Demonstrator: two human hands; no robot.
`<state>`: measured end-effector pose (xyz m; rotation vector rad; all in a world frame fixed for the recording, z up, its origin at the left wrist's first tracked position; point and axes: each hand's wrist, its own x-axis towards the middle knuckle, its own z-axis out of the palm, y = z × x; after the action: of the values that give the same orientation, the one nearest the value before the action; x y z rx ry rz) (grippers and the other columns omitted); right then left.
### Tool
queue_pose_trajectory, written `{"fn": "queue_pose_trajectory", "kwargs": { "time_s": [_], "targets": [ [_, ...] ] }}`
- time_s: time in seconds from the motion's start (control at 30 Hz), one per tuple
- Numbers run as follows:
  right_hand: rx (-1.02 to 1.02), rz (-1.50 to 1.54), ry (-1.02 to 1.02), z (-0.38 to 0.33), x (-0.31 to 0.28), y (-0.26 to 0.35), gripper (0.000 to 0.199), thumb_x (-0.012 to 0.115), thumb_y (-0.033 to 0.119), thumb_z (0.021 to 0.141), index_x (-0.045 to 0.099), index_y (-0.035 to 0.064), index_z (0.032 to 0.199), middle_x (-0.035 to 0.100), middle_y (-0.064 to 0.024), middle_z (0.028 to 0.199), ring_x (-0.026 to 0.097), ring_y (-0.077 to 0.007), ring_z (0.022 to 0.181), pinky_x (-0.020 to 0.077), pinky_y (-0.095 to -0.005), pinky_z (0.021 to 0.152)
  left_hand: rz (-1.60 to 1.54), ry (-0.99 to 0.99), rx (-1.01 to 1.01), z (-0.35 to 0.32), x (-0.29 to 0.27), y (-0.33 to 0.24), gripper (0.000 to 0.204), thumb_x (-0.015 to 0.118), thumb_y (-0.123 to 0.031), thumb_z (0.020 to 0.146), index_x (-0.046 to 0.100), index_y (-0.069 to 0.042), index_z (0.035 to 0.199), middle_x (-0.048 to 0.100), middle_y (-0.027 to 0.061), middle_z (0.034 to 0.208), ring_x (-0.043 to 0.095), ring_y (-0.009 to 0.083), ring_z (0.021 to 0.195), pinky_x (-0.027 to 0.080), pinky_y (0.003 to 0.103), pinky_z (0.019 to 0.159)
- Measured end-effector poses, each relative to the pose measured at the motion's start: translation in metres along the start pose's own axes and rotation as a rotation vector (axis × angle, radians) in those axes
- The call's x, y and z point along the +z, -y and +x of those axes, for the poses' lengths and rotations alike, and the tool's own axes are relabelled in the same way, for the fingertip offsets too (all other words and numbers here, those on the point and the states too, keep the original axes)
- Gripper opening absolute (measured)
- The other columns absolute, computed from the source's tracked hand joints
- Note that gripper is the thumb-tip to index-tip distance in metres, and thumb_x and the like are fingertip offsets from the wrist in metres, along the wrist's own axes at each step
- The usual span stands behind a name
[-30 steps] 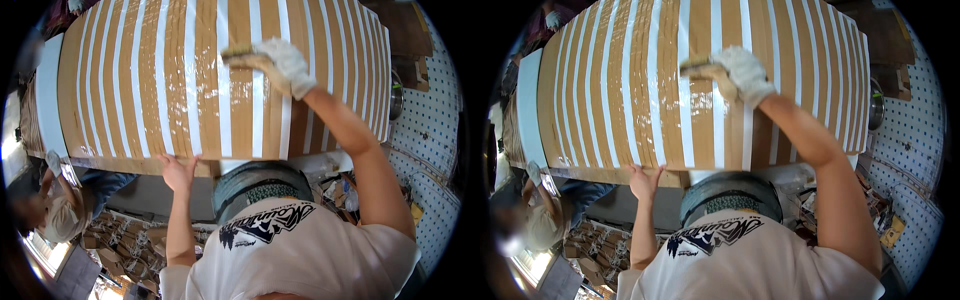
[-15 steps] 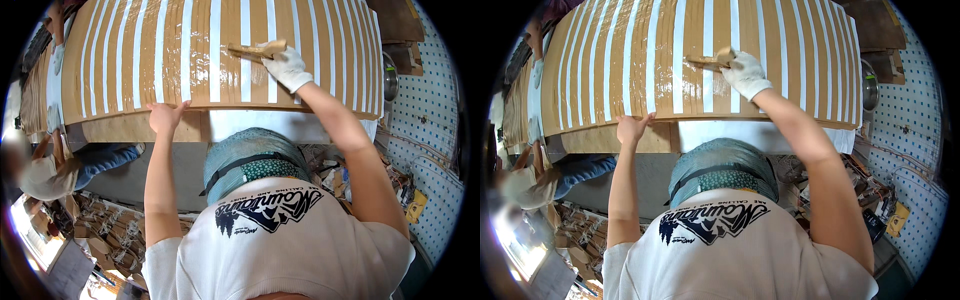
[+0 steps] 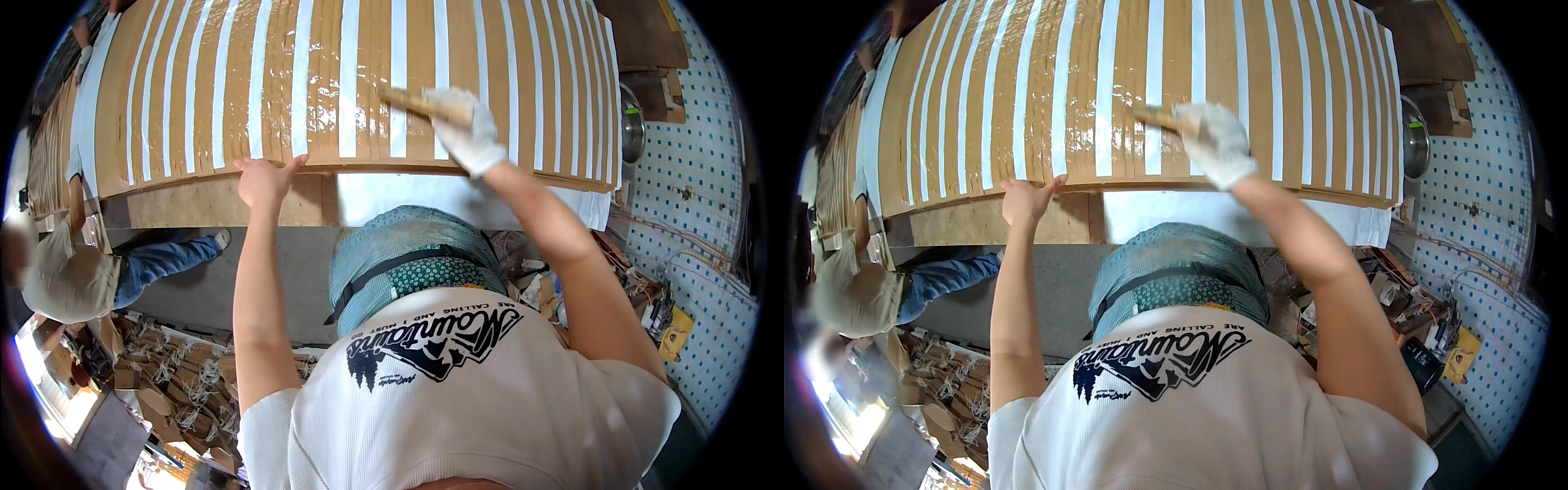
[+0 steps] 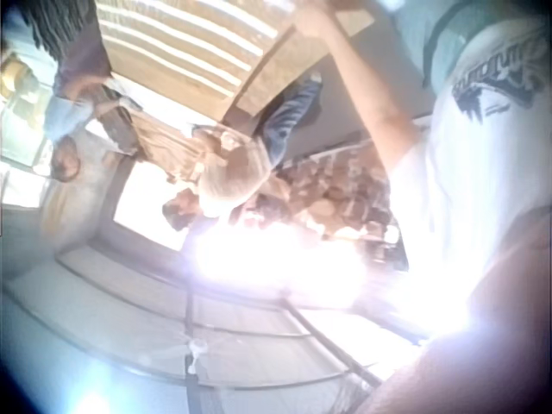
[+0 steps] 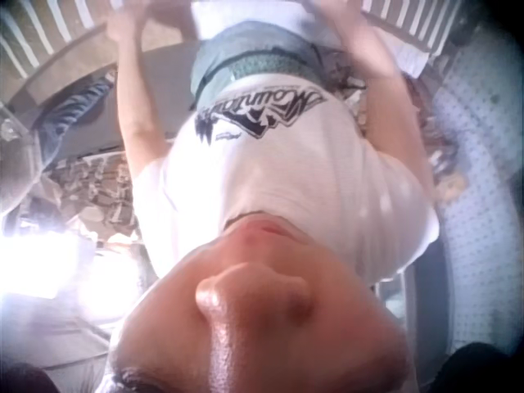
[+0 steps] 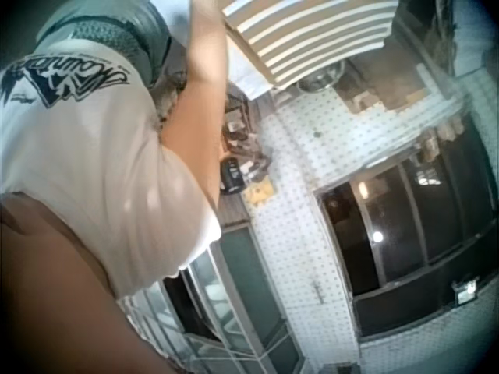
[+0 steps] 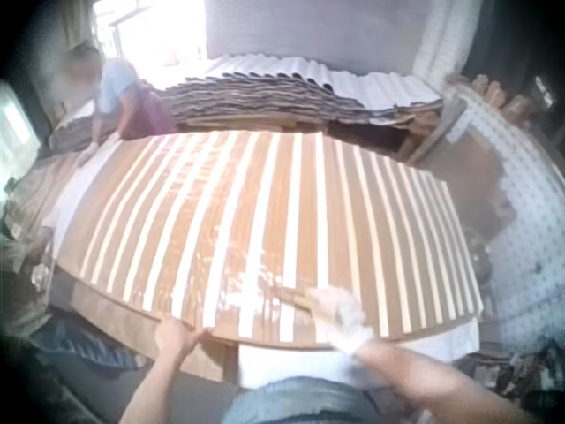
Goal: The person repeatedly dips a brush into a metal bowl and applies a clear liquid to a large wooden board with alternating light and dark stripes. The person smooths the surface with the brush and occasionally uses a cloth to wipe the board.
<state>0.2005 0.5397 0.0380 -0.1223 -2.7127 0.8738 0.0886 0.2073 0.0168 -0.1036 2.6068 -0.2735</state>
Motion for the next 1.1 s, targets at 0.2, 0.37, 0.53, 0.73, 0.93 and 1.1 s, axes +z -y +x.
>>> {"fn": "queue_pose_trajectory", "kwargs": {
  "time_s": [0.2,0.37,0.53,0.73,0.93,1.1],
  "targets": [
    [0.103,-0.104,0.544,0.007,-0.017,0.018,0.036,0.07,0.036,0.084,0.066,0.0029,0.098,0.068,-0.0177,0.102,0.063,-0.0364,0.101,0.0494,-0.0439,0.088,-0.04,-0.051,0.001,0.0,0.008,0.006,0.132,0.06,-0.087,0.067,0.035,0.019,0.14,0.033,0.0351,0.15,0.069,0.0336,0.104,0.059,0.036,0.075],
    [0.316,-0.242,0.456,0.136,-0.025,-0.012,0.046,0.074,0.041,0.081,0.063,0.003,0.105,0.067,-0.0221,0.099,0.064,-0.0409,0.098,0.0498,-0.0493,0.085,-0.089,-0.076,0.01,-0.004,0.003,0.004,0.128,0.063,-0.083,0.068,0.036,0.02,0.139,0.032,0.0358,0.15,0.066,0.035,0.11,0.057,0.036,0.083],
    [0.355,-0.241,0.188,0.268,-0.011,-0.085,0.045,0.074,0.039,0.081,0.063,0.0054,0.109,0.069,-0.0213,0.098,0.066,-0.0391,0.097,0.0504,-0.0484,0.084,-0.097,-0.084,0.018,-0.002,0.001,0.001,0.125,0.067,-0.08,0.067,0.036,0.017,0.141,0.034,0.0353,0.15,0.066,0.0355,0.11,0.056,0.036,0.084],
    [0.271,-0.366,0.046,0.42,0.003,-0.144,0.037,0.073,0.032,0.084,0.064,0.0025,0.104,0.07,-0.0187,0.102,0.066,-0.0371,0.1,0.0507,-0.0464,0.087,-0.288,0.022,-0.08,-0.003,-0.011,0.0,0.12,0.079,-0.072,0.059,0.044,0.016,0.133,0.036,0.0378,0.146,0.065,0.0402,0.105,0.055,0.04,0.085],
    [0.092,-0.573,-0.133,0.523,0.034,-0.207,0.041,0.072,0.033,0.084,0.061,0.0061,0.112,0.069,-0.0156,0.109,0.063,-0.0347,0.106,0.0494,-0.0443,0.092,-0.254,-0.031,-0.059,0.001,0.0,0.001,0.128,0.085,-0.066,0.054,0.039,0.022,0.135,0.039,0.0384,0.143,0.063,0.0408,0.107,0.053,0.041,0.087],
    [0.031,-0.496,-0.233,0.571,0.036,-0.217,0.043,0.071,0.034,0.084,0.059,0.0039,0.112,0.068,-0.0161,0.109,0.062,-0.0358,0.109,0.0487,-0.0433,0.094,-0.255,-0.062,-0.051,-0.003,0.01,0.007,0.129,0.085,-0.065,0.051,0.039,0.023,0.133,0.038,0.0407,0.143,0.06,0.046,0.108,0.05,0.043,0.091]
  ]
}}
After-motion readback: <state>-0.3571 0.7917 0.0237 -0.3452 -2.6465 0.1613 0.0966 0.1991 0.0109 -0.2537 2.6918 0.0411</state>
